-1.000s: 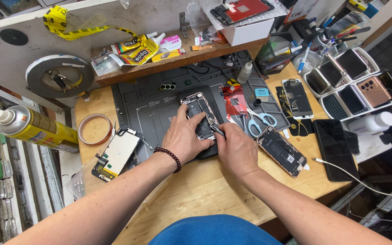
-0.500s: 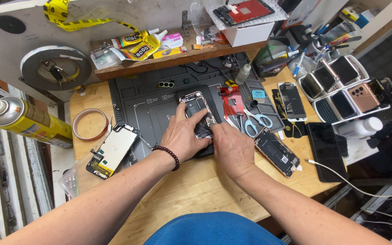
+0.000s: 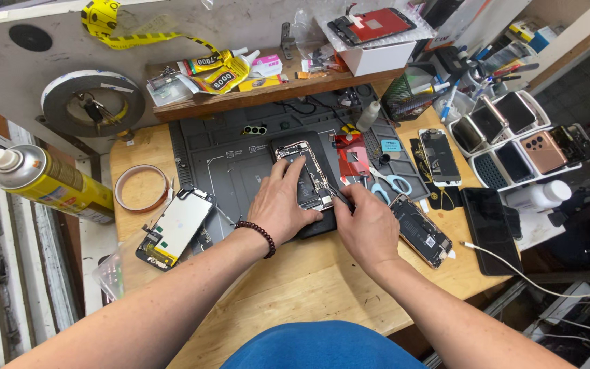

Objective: The person works on a disassembled smartphone at a repair bench. They use a screwdriver to remove and reinstall screws, then use tweezers to adjust internal components and connectors. The phone remains open on the mat throughout the clip.

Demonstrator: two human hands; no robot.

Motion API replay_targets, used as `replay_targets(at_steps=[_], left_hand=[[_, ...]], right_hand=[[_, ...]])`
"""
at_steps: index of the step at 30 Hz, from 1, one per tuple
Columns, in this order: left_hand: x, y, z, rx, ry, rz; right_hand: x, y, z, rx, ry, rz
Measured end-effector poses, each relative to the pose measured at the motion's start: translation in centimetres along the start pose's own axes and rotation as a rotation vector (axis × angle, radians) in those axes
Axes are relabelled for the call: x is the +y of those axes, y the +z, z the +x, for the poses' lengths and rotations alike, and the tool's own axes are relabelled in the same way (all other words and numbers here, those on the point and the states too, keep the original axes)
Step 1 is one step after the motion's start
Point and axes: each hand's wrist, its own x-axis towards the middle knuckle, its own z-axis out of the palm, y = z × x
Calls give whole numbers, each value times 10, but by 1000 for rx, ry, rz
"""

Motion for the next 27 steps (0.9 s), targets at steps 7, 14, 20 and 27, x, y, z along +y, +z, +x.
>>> replay_targets(at_steps=[7, 14, 20, 27], left_hand=[[-5, -1, -2, 89, 30, -14], [-5, 1, 12, 142, -208, -64], [-8, 7, 22, 139, -212, -75], [-16, 9, 29, 34, 29, -58]], right_hand=[[13, 7, 15, 43, 84, 78], [12, 1, 29, -106, 199, -12], [-1, 13, 29, -82, -184, 149], [1, 25, 34, -105, -165, 164]])
